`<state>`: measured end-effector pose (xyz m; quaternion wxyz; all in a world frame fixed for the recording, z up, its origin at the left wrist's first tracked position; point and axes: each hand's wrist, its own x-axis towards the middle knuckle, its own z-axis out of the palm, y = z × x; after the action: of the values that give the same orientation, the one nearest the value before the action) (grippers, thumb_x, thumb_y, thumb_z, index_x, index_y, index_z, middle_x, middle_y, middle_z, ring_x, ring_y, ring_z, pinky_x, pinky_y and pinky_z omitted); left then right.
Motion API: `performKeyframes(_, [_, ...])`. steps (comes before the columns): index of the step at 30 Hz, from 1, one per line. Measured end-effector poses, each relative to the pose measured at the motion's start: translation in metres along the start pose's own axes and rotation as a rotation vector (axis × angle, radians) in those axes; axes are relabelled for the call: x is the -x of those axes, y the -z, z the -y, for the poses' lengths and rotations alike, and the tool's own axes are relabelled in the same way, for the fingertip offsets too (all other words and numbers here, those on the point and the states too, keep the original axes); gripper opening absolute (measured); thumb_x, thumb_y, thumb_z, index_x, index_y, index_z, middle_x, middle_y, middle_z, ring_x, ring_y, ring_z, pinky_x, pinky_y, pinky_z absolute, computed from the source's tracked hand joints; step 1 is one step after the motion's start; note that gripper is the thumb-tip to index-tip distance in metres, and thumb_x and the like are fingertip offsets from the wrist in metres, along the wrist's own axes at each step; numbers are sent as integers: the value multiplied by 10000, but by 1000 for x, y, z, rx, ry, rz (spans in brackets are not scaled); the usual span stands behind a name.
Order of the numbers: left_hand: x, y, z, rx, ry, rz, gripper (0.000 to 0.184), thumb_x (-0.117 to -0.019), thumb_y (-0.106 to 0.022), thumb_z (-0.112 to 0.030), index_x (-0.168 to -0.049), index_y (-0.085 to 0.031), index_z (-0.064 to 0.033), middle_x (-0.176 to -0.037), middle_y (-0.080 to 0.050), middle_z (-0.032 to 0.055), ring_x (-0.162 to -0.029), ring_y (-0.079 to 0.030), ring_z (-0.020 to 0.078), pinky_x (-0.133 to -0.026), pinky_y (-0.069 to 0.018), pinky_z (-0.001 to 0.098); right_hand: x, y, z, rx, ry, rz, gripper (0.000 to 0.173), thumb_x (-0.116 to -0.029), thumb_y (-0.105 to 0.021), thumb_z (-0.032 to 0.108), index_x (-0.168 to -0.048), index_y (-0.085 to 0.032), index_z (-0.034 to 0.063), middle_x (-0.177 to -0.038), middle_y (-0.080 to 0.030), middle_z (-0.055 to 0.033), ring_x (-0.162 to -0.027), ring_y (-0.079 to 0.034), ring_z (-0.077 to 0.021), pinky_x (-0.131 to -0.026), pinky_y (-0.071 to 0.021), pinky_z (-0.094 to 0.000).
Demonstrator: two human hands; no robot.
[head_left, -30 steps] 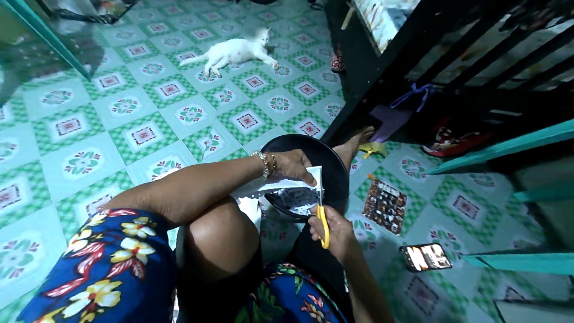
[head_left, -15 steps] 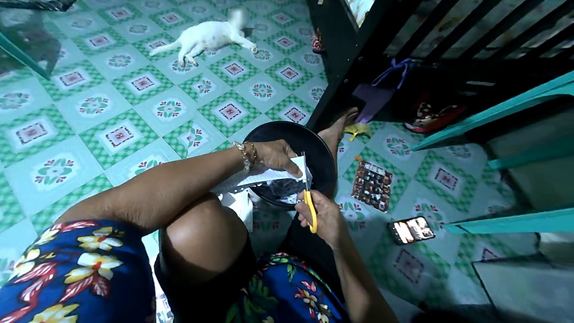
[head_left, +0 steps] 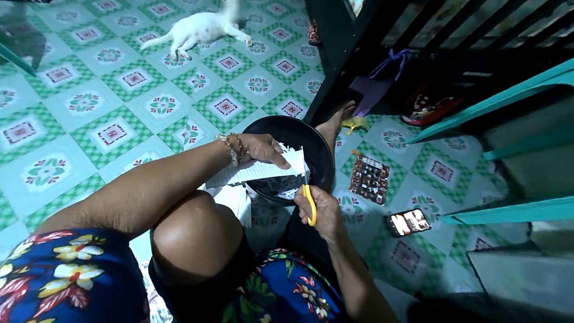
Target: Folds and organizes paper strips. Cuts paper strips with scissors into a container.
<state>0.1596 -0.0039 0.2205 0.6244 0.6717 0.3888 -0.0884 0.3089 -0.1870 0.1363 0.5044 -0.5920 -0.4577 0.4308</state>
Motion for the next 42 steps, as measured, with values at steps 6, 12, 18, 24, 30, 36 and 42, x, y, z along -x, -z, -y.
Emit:
performKeyframes(6, [-3, 0, 2, -14, 10, 0, 133, -990, -662, -132, -920, -686, -22, -763, -674, 11, -640, -630, 37, -620, -518, 189, -1, 1, -2, -45, -45, 28, 50, -972, -627, 66, -947, -640, 23, -623, -613, 86, -517, -591, 28, -521, -524, -129])
performKeyframes(12, [-3, 8, 4, 46, -48, -112, 157, -993, -663, -130, -860, -666, -45, -709, -657, -13, -588, -604, 16, -586, -504, 175, 11, 17, 7, 75, -156, 178, 264, -1007, -574, 142, -1156, -584, -76, -760, -615, 47, -647, -627, 4, -641, -553, -163])
performKeyframes(18, [-1, 2, -2, 14, -34, -81, 159, -993, -664, -137, -867, -664, -40, -712, -650, -4, -584, -604, 28, -578, -508, 184, 4, 11, 9, 65, -117, 159, 247, -989, -603, 154, -1124, -592, -53, -748, -610, 69, -641, -617, 20, -639, -543, -147])
performKeyframes(24, [0, 1, -5, -4, -50, -68, 186, -990, -669, -139, -828, -647, -49, -685, -635, -11, -562, -589, 23, -552, -491, 175, 4, 7, 8, 50, -98, 128, 235, -987, -603, 140, -1124, -596, -51, -747, -615, 68, -638, -619, 24, -631, -541, -136])
performKeyframes(30, [-1, 1, -5, -6, -44, -73, 197, -985, -675, -135, -810, -639, -54, -677, -632, -16, -554, -578, 13, -541, -476, 169, 6, 5, 6, 50, -34, 76, 144, -985, -610, 115, -1034, -620, -21, -677, -611, 84, -561, -602, 36, -561, -535, -128])
performKeyframes(36, [0, -1, -6, 4, -25, -85, 214, -991, -667, -134, -796, -630, -55, -678, -629, -11, -561, -582, 20, -551, -484, 174, 7, 5, 2, 69, 15, 50, 140, -971, -636, 104, -1003, -631, -32, -672, -617, 71, -540, -589, 40, -536, -523, -123])
performKeyframes(42, [-1, -3, -4, -36, -66, -25, 240, -984, -673, -116, -755, -624, -62, -646, -609, -33, -542, -557, 5, -542, -463, 166, 6, 4, 7, 81, -6, 50, 158, -977, -627, 107, -1033, -624, -41, -680, -613, 73, -554, -592, 44, -551, -525, -119])
